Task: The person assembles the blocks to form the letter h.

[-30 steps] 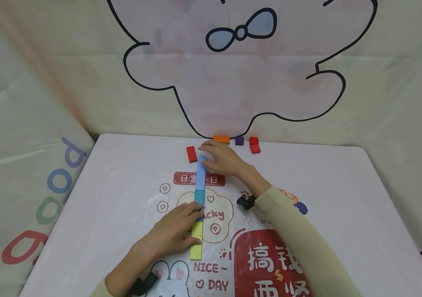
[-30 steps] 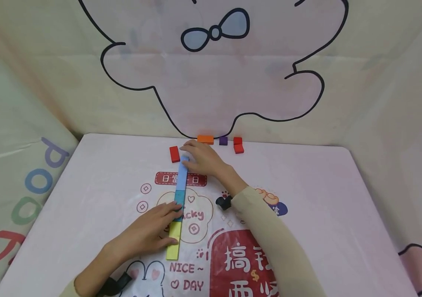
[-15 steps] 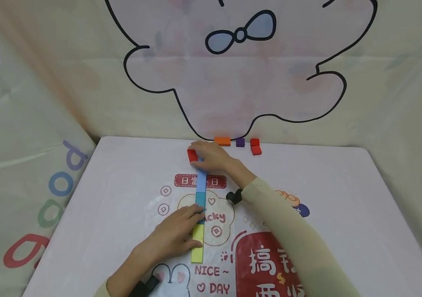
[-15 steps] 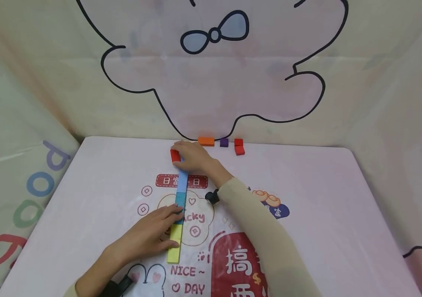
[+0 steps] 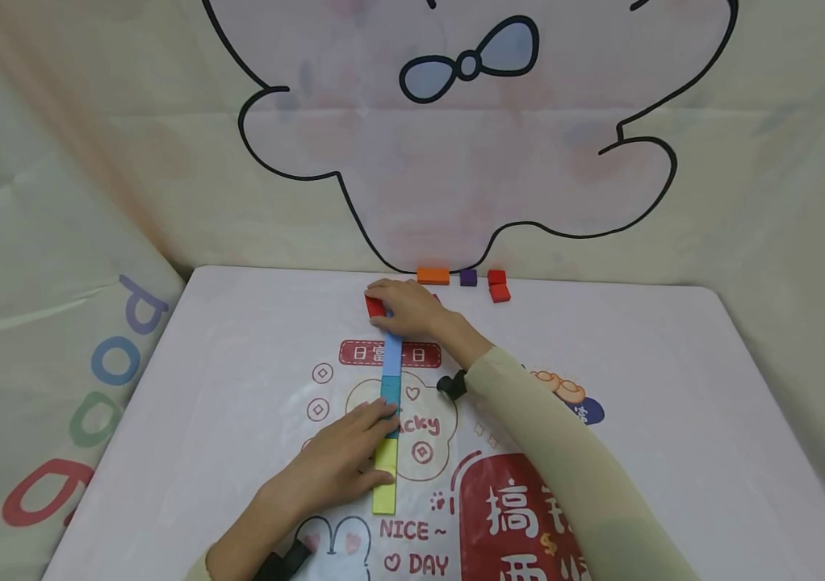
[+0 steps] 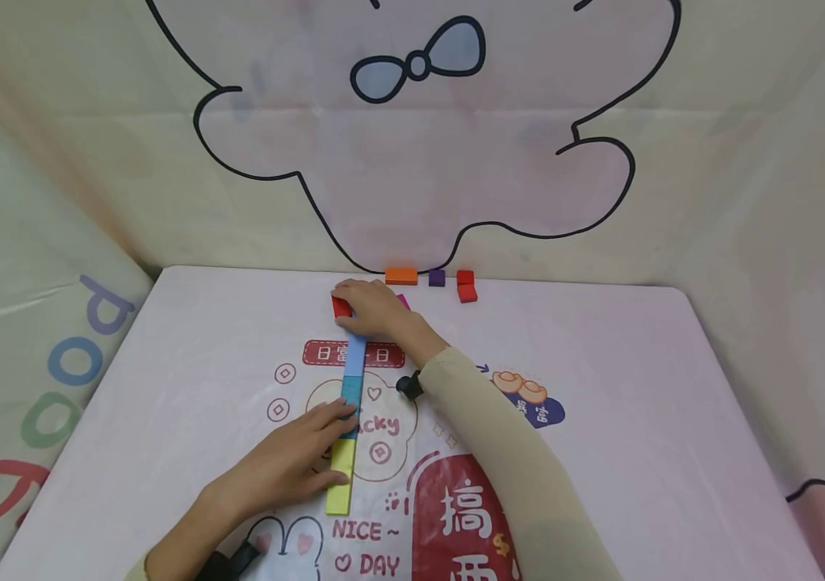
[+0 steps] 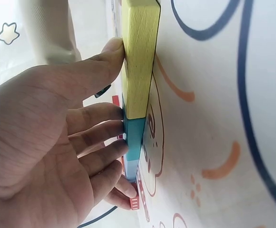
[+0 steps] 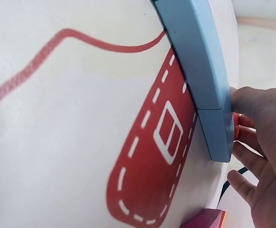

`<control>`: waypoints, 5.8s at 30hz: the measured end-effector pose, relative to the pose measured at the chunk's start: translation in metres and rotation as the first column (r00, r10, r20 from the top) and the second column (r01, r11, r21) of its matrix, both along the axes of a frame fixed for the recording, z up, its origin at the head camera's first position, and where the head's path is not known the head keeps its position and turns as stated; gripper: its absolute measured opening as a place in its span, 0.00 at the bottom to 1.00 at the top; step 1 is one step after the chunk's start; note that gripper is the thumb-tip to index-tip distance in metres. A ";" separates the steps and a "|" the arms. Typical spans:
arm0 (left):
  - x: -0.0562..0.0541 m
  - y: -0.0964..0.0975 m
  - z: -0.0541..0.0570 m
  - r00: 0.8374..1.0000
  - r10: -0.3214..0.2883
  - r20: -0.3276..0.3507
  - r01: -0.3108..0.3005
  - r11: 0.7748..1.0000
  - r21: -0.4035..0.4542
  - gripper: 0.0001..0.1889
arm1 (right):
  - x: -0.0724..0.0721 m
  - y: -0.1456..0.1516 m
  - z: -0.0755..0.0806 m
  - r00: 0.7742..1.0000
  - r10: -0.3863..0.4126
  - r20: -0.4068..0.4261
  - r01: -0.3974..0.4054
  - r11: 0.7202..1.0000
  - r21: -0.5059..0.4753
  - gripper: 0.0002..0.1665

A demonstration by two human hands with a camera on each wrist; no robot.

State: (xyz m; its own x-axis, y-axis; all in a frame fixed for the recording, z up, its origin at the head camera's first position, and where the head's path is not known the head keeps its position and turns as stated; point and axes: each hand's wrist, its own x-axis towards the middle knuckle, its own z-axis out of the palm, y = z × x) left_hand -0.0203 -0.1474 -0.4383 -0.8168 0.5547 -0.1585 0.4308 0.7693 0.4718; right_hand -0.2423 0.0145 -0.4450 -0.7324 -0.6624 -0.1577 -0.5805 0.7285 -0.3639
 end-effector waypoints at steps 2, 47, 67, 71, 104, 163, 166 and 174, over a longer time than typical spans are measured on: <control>0.000 0.000 0.000 1.000 0.001 0.000 -0.001 1.000 -0.001 0.39 | 0.000 -0.001 -0.001 1.000 0.000 0.002 0.000 1.000 -0.013 0.36; -0.002 0.005 0.001 1.000 0.024 0.016 -0.024 1.000 -0.011 0.40 | 0.121 0.099 0.007 0.985 -0.164 -0.062 0.147 0.965 -0.215 0.40; 0.003 0.002 0.001 1.000 0.013 0.000 -0.013 1.000 0.009 0.40 | 0.201 0.150 -0.004 0.968 -0.199 -0.151 0.171 0.968 -0.184 0.40; 0.002 0.001 0.002 1.000 0.010 -0.016 -0.010 1.000 0.004 0.40 | 0.211 0.157 -0.004 0.964 -0.200 -0.177 0.166 0.967 -0.192 0.40; 0.001 0.002 0.003 1.000 0.002 -0.005 -0.002 1.000 0.009 0.40 | 0.274 0.175 -0.010 0.945 -0.256 -0.202 0.237 0.965 -0.112 0.41; 0.001 0.001 0.000 1.000 0.003 -0.005 -0.003 1.000 -0.003 0.40 | 0.276 0.168 -0.008 0.956 -0.279 -0.095 0.269 0.957 -0.104 0.39; 0.001 0.001 0.000 1.000 0.002 -0.006 -0.002 1.000 0.001 0.40 | 0.277 0.168 -0.008 0.954 -0.281 -0.105 0.270 0.957 -0.107 0.39; 0.001 0.001 0.002 1.000 -0.001 -0.003 0.001 1.000 0.020 0.40 | 0.277 0.167 -0.006 0.953 -0.281 -0.110 0.272 0.958 -0.093 0.40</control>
